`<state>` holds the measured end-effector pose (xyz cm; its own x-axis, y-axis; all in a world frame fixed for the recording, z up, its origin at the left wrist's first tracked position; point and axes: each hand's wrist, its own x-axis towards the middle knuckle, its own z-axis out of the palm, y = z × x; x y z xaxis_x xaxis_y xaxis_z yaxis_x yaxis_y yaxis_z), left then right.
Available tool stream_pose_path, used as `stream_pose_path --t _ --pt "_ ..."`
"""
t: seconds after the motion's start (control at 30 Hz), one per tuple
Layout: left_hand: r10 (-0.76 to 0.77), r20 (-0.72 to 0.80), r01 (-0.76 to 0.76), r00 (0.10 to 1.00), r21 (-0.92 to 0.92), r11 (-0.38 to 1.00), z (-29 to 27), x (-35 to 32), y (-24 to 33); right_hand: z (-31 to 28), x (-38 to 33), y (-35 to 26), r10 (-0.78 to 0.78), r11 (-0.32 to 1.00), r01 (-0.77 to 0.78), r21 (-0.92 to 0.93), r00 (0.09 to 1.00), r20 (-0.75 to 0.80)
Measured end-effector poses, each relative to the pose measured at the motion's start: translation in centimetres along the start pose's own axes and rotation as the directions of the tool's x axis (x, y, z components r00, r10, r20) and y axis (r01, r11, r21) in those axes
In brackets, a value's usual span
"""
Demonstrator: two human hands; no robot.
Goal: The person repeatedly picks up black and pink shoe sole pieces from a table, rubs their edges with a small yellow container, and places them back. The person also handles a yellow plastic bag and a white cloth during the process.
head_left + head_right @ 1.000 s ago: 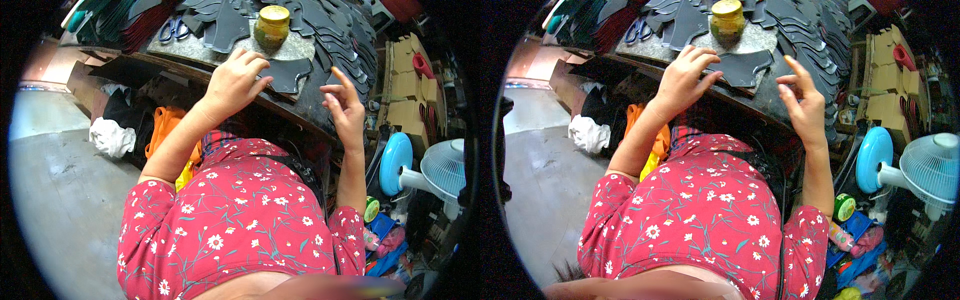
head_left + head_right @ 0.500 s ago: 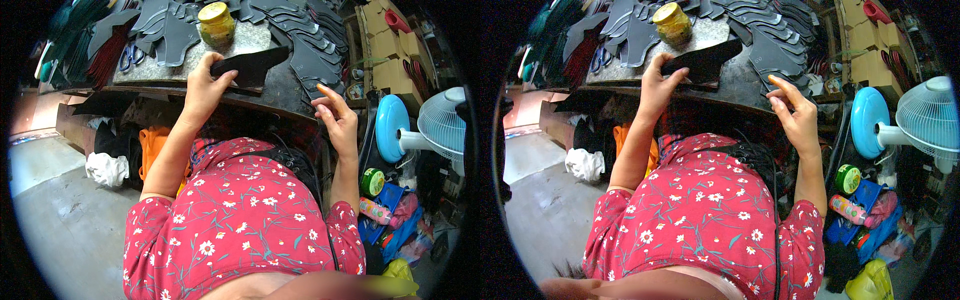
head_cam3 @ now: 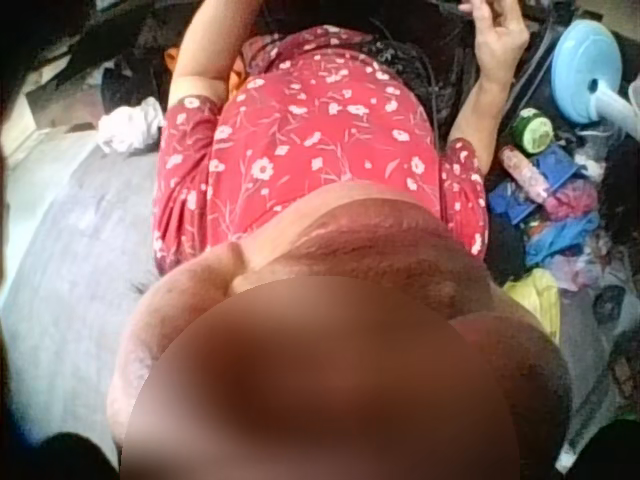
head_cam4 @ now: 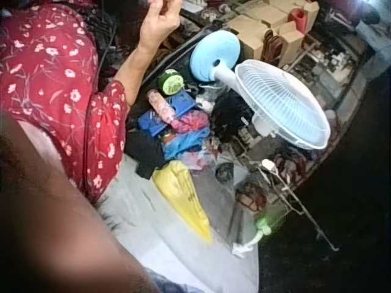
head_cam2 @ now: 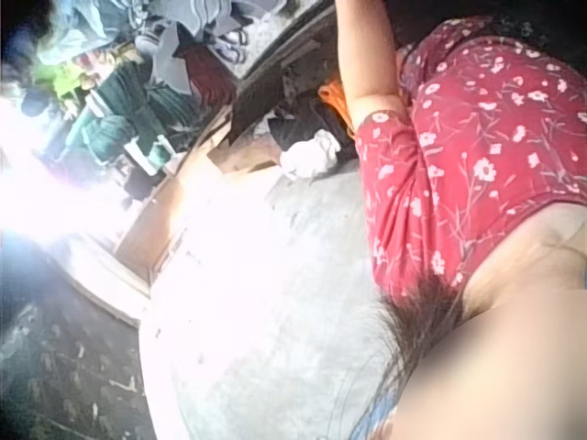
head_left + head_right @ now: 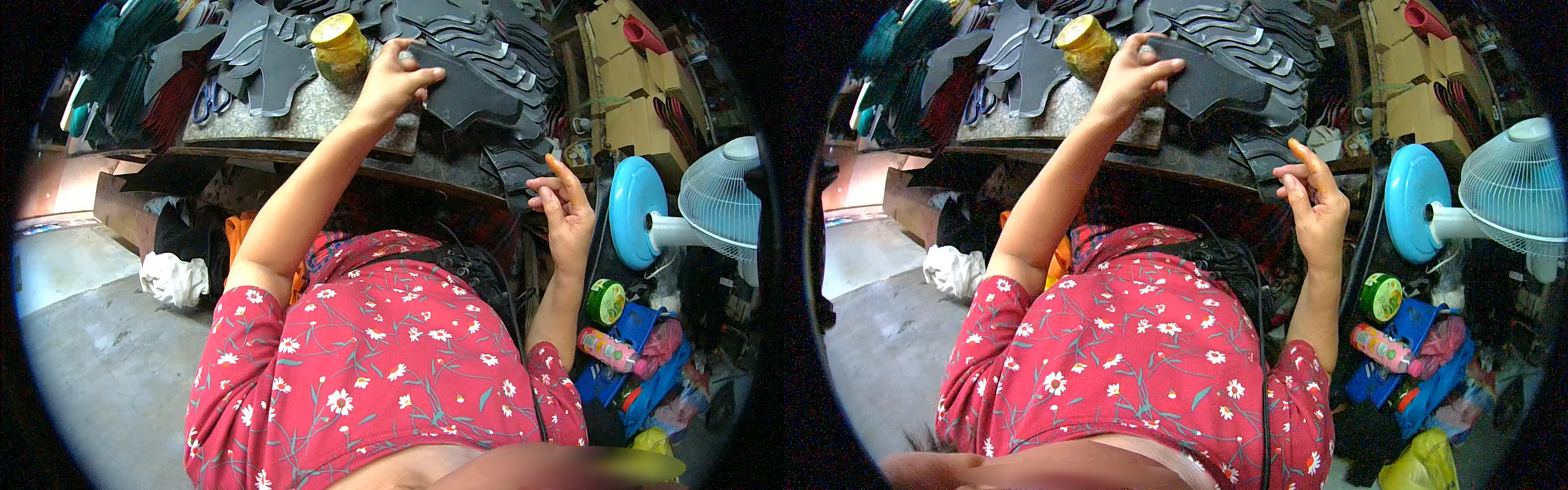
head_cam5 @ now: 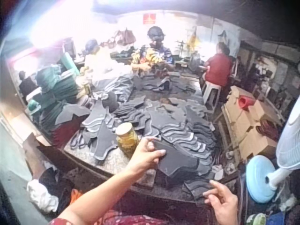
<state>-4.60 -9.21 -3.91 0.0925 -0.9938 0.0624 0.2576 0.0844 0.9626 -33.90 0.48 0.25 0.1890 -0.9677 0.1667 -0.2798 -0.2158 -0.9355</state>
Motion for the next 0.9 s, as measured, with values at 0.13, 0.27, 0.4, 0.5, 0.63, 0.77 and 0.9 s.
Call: stream_pose_path --t 0.13,0.27,0.4,0.5,0.63,0.77,0.9 --pt "0.108 0.076 -0.124 0.991 0.263 0.957 1.4 4.3 -0.6 -0.3 -0.5 0.3 -0.007 1.000 0.007 0.004 1.000 0.004" --pt "0.282 0.175 -0.307 0.943 0.784 0.539 2.5 4.5 -1.2 0.0 -0.9 0.1 0.003 1.000 -0.003 0.015 1.000 -0.009" --pt "0.489 0.216 -0.382 0.845 0.885 0.268 1.1 0.4 0.8 1.8 -1.1 -1.0 -0.003 1.000 0.003 -0.001 1.000 0.002" --pt "0.598 0.278 -0.486 0.751 0.847 0.216 -0.2 -2.2 3.4 2.4 -0.1 -2.0 0.008 1.000 -0.007 -0.029 1.000 0.019" --pt "0.781 0.243 -0.472 0.575 0.878 0.075 -3.7 -3.5 6.0 3.6 2.6 -3.3 -0.131 0.989 0.139 -0.050 0.982 0.133" --pt "0.814 0.069 -0.375 0.576 0.907 0.189 -6.1 -2.7 6.7 6.3 6.4 -5.1 -0.315 0.910 0.370 -0.187 0.911 0.266" --pt "0.783 0.084 -0.488 0.616 0.821 0.296 -7.2 -2.3 6.6 9.0 10.6 -6.6 -0.415 0.846 0.503 -0.177 0.830 0.373"
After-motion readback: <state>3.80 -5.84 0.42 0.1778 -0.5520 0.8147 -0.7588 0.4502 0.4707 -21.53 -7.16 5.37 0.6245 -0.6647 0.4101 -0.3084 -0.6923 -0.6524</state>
